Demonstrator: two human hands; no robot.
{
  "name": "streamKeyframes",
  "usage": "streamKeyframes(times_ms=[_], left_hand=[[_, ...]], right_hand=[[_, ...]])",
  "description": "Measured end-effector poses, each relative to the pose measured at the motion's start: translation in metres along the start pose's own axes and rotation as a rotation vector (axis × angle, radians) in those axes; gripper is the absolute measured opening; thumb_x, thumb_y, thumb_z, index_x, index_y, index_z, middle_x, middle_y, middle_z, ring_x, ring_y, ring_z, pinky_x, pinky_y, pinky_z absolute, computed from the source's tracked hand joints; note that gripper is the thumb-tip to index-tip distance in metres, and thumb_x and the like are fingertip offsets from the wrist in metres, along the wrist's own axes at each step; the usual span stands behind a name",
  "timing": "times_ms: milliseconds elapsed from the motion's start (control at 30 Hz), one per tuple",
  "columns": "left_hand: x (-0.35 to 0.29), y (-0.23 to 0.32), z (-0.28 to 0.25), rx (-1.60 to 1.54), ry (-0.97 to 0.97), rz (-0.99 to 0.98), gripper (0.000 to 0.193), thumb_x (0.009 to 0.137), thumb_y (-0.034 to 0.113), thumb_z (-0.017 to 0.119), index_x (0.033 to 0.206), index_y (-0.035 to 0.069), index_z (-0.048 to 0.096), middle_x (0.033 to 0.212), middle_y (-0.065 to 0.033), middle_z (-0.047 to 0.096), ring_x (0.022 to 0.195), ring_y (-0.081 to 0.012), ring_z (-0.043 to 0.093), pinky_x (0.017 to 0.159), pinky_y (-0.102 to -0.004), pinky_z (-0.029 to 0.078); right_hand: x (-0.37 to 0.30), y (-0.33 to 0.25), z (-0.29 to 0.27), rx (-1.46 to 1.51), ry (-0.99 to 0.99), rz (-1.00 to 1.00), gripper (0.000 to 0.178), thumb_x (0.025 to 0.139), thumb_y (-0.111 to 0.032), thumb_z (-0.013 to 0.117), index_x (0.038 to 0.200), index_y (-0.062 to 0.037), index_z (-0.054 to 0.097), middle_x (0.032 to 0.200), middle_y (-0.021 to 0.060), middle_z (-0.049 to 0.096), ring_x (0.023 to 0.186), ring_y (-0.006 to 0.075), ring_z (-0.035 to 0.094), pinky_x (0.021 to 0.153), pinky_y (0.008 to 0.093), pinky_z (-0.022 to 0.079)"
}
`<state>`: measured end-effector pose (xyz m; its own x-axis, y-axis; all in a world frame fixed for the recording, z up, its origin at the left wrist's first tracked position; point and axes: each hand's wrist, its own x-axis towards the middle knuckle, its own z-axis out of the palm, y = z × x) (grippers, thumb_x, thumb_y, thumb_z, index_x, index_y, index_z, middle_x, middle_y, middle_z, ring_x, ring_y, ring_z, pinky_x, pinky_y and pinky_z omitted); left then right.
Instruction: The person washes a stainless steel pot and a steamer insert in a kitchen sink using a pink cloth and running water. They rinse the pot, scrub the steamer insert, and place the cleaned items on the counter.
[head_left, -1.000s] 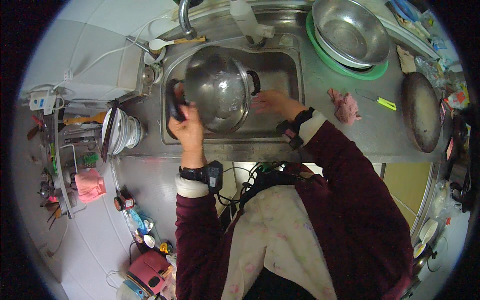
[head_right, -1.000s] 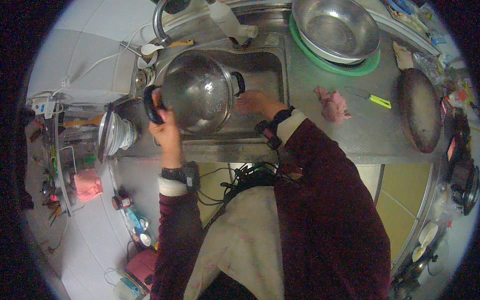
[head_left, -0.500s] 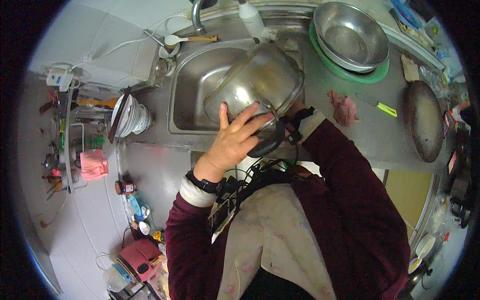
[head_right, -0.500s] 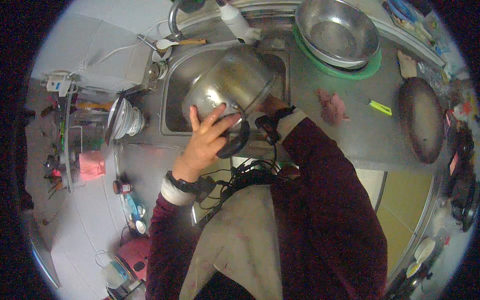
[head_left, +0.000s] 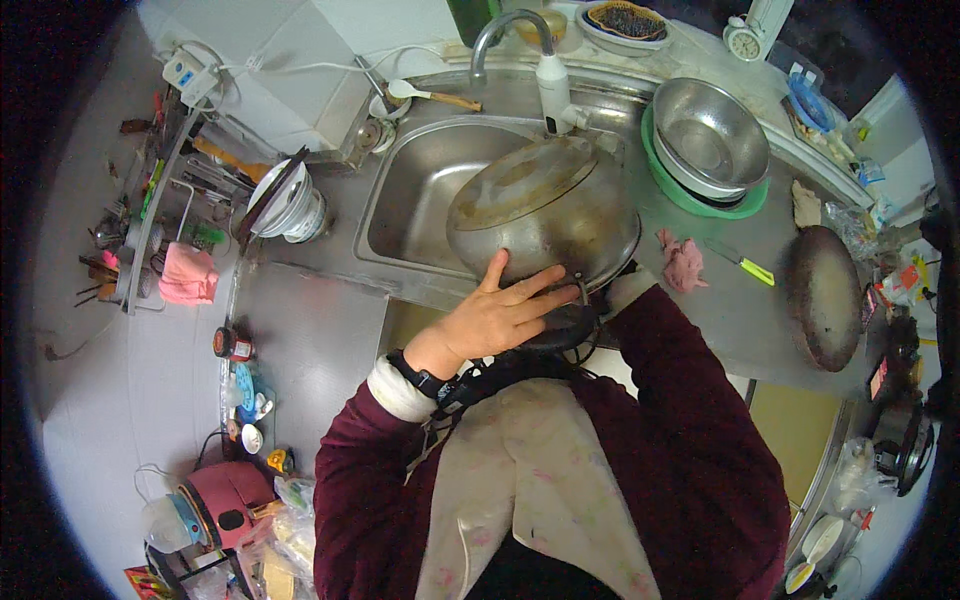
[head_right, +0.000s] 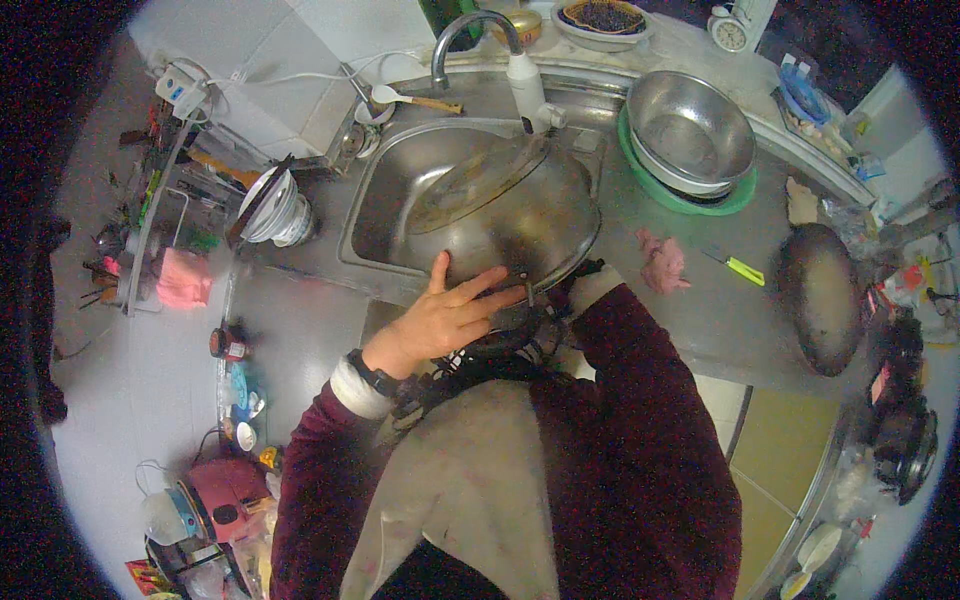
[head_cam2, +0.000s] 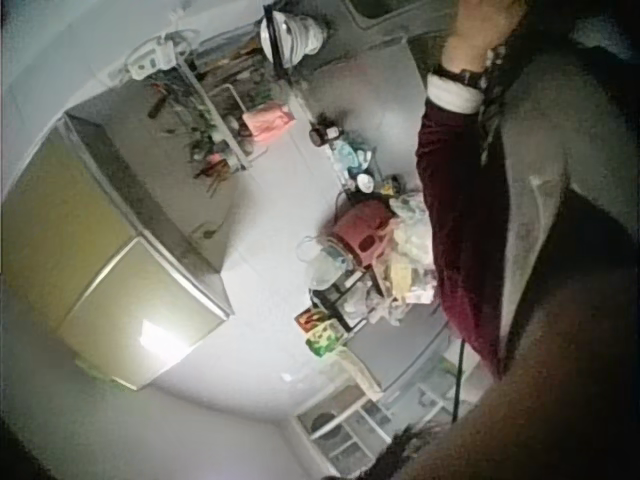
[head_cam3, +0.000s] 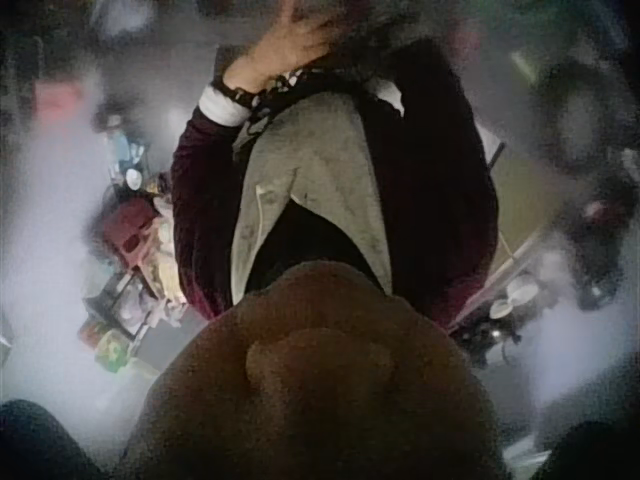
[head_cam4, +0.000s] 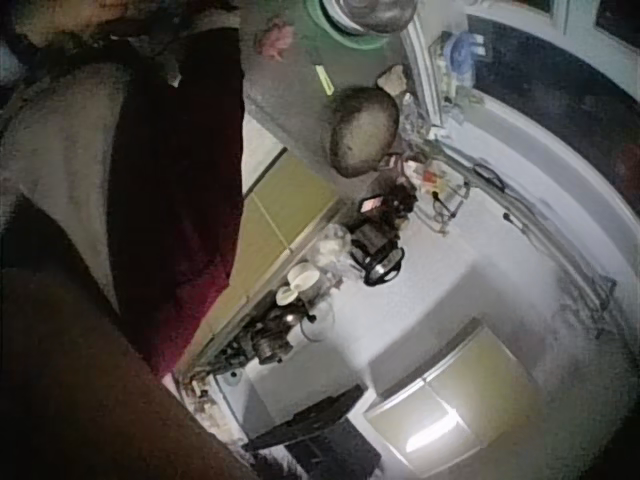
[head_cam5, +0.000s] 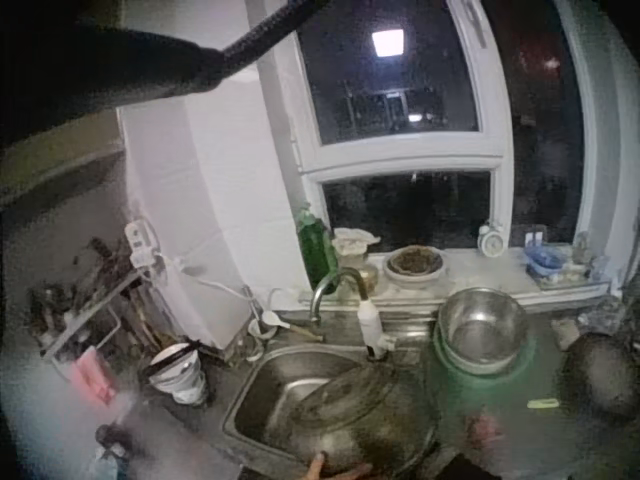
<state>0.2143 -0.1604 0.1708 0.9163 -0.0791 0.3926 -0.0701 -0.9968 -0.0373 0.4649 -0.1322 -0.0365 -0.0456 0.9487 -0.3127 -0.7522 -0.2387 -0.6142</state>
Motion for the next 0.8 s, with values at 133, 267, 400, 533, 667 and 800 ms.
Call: streamKeyframes(times_ms=[133, 267, 400, 533, 667, 800], left_hand=[[-0.012, 0.005, -0.007, 0.05, -0.016, 0.027, 0.006, 0.068, 0.018, 0.058, 0.071, 0.016, 0.062, 0.126, 0.0041, 0.048, 0.125, -0.0162, 0.036, 0.1, -0.059, 0.008], [-0.024, 0.007, -0.017, 0.077, -0.025, 0.086, 0.004, 0.068, 0.018, 0.058, 0.07, 0.017, 0.061, 0.128, 0.0042, 0.046, 0.127, -0.0155, 0.032, 0.098, -0.059, 0.015], [-0.032, 0.008, -0.022, 0.061, 0.013, 0.131, 0.002, 0.067, 0.018, 0.057, 0.067, 0.016, 0.059, 0.128, 0.0039, 0.046, 0.128, -0.0168, 0.031, 0.097, -0.0601, 0.016], [-0.037, 0.008, -0.024, 0.079, 0.071, 0.148, 0.002, 0.067, 0.017, 0.056, 0.066, 0.016, 0.058, 0.126, 0.0022, 0.047, 0.128, -0.0201, 0.031, 0.098, -0.0625, 0.013], [-0.036, -0.001, -0.028, 0.05, 0.127, 0.083, 0.003, 0.067, 0.015, 0.055, 0.069, 0.015, 0.058, 0.124, -0.0006, 0.05, 0.126, -0.0234, 0.034, 0.098, -0.0638, 0.011], [-0.041, -0.021, -0.038, -0.013, 0.458, -0.234, 0.023, 0.064, 0.007, 0.059, 0.086, 0.012, 0.061, 0.118, -0.0034, 0.053, 0.122, -0.0249, 0.039, 0.1, -0.0614, 0.012]], right_hand=[[-0.01, 0.001, 0.009, -0.015, 0.01, -0.019, 0.04, 0.082, -0.034, 0.057, 0.113, -0.0104, 0.048, 0.11, 0.0059, 0.048, 0.101, 0.0248, 0.05, 0.082, 0.046, 0.043], [-0.018, 0.004, 0.019, -0.039, 0.029, -0.03, 0.04, 0.082, -0.035, 0.057, 0.113, -0.0111, 0.048, 0.11, 0.0056, 0.048, 0.101, 0.0246, 0.05, 0.081, 0.0461, 0.042], [-0.023, 0.005, 0.03, -0.056, 0.036, -0.025, 0.04, 0.082, -0.036, 0.057, 0.113, -0.0117, 0.048, 0.109, 0.0052, 0.048, 0.101, 0.0245, 0.049, 0.081, 0.0463, 0.042], [-0.022, 0.006, 0.039, -0.084, 0.039, -0.023, 0.041, 0.082, -0.036, 0.058, 0.113, -0.0124, 0.048, 0.109, 0.0049, 0.048, 0.102, 0.0243, 0.049, 0.081, 0.0465, 0.042], [-0.017, 0.015, 0.051, -0.116, 0.036, -0.008, 0.041, 0.081, -0.037, 0.058, 0.113, -0.0131, 0.048, 0.108, 0.0046, 0.048, 0.102, 0.0241, 0.049, 0.08, 0.0466, 0.042], [-0.014, 0.022, 0.07, -0.166, 0.08, -0.049, 0.041, 0.081, -0.038, 0.058, 0.113, -0.0137, 0.047, 0.108, 0.0042, 0.048, 0.102, 0.0239, 0.048, 0.08, 0.0468, 0.042]])
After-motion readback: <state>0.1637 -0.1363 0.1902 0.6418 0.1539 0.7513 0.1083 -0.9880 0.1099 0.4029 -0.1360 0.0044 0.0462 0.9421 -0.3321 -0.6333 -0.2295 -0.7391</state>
